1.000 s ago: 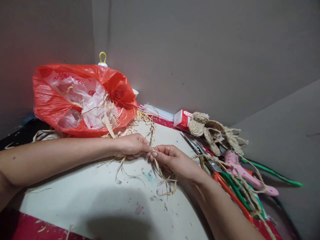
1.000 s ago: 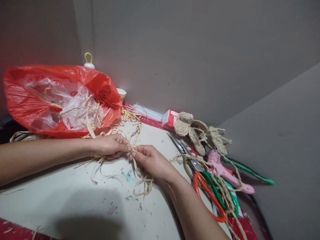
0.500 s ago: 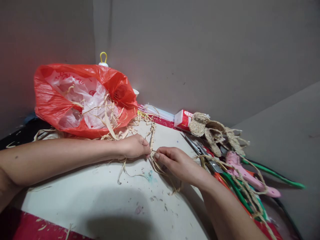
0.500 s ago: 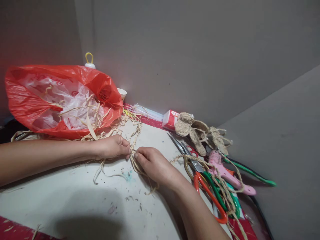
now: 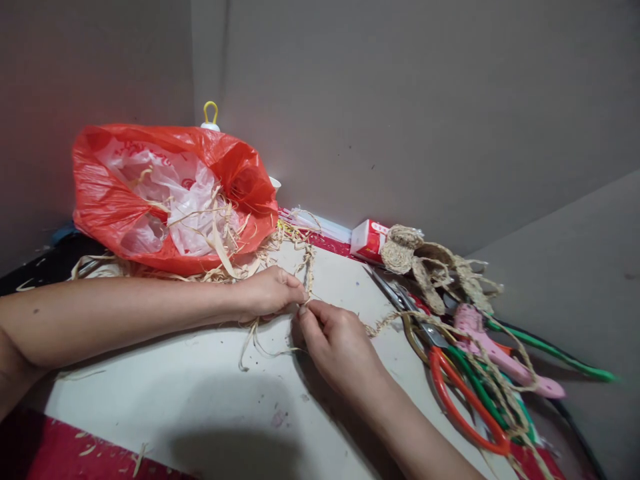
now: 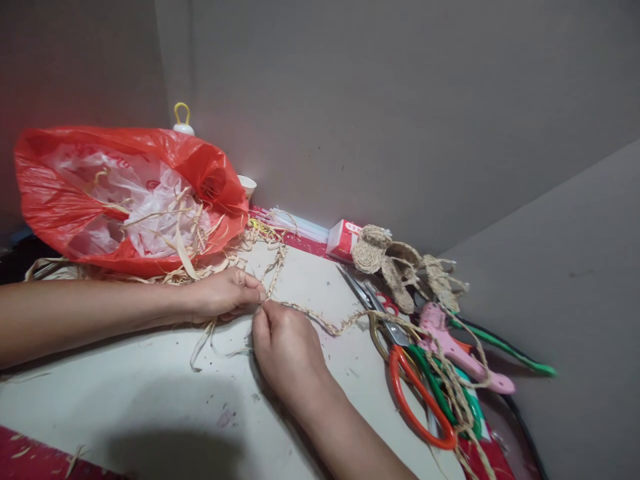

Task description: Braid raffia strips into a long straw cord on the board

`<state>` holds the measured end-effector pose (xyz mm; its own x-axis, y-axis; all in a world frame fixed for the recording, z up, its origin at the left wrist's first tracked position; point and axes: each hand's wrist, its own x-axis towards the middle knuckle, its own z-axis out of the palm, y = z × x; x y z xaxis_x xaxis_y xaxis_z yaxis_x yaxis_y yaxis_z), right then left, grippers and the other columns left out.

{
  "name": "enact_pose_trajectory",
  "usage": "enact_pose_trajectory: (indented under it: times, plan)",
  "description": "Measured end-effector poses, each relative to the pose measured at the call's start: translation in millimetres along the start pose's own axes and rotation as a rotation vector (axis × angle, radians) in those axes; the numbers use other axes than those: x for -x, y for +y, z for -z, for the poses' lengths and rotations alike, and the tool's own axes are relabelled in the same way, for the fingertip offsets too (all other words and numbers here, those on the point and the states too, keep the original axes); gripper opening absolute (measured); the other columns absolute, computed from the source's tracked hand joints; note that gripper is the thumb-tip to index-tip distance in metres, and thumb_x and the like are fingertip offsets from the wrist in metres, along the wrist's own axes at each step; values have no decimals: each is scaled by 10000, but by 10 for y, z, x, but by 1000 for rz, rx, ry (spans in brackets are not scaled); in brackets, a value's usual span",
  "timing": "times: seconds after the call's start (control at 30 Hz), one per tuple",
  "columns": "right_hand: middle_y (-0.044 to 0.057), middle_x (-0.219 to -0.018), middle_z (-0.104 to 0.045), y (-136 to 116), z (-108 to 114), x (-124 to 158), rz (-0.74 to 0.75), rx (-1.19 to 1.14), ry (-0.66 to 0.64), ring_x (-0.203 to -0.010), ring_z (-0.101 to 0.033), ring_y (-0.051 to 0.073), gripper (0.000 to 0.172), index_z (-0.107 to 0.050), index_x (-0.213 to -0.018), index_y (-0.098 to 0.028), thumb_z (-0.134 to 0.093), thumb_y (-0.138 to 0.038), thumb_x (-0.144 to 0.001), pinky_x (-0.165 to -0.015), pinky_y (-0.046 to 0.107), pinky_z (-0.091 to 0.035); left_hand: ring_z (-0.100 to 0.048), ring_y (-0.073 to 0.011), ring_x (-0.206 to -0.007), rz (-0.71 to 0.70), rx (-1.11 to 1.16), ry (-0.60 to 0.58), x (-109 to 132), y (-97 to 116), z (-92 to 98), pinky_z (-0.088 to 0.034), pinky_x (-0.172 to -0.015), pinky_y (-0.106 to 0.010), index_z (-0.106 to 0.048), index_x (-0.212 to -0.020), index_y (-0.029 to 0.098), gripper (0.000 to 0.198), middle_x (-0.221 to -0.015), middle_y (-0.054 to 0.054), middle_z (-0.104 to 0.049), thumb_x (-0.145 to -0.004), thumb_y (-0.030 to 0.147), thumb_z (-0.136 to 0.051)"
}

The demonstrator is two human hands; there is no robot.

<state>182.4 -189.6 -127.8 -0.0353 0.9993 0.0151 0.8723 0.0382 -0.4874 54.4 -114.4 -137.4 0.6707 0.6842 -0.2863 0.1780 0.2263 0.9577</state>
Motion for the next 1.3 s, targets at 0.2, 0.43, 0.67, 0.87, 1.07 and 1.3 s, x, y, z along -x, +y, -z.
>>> enact_pose_trajectory:
  times: [0.2,0.43,0.67,0.87,1.07,1.3]
  plan:
    - [98,-651,-690,-109,23,60,3,482,2,-561,-627,215,240,-633,-830,-156,-404,-194,-890,-508,293,-257,-234,-54,-315,-51,33,-38,-5,-5,-10,-161,-320,-208,-444,-542,181,258,-369,82,-309,-768,279,-522]
    - [91,-644,-670,-141,-95,148,206,581,-77,-516,-623,212,152,-576,-847,-128,-428,-98,-849,-457,303,-209,-231,-56,-323,-12,-52,-24,18,-8,6,-133,-332,-214,-594,-662,139,194,-360,79,-339,-763,300,-553]
    - [4,-638,-649,-366,136,453,518,177,-506,-475,-507,117,92,-571,-700,-190,-555,-188,-790,-437,258,-216,-194,-48,-332,-20,-63,-55,27,37,54,-93,-374,-222,-608,-728,132,198,-355,95,-292,-781,317,-560]
    - [-45,-465,-422,-48,504,102,43,-418,127,-444,-383,83,396,-434,-549,-187,-460,-393,-887,-442,205,-289,-225,-40,-370,-71,-11,-106,32,101,88,-118,-402,-211,-602,-709,112,208,-395,92,-339,-779,307,-578]
    - [-1,-563,-551,219,201,-237,-242,-858,-136,-497,-501,122,357,-554,-733,-173,-544,-524,-793,-465,222,-379,-420,-60,-479,-132,43,-169,9,74,79,-299,-488,-186,-588,-672,102,210,-520,32,-510,-758,294,-584]
    - [-91,-485,-287,211,144,-209,-219,-923,-348,-421,-186,49,428,-418,-579,-180,-604,-524,-751,-379,193,-131,-454,-77,-528,-151,-171,-134,-18,46,104,-366,-545,-195,-606,-723,112,188,-607,7,-575,-775,268,-515]
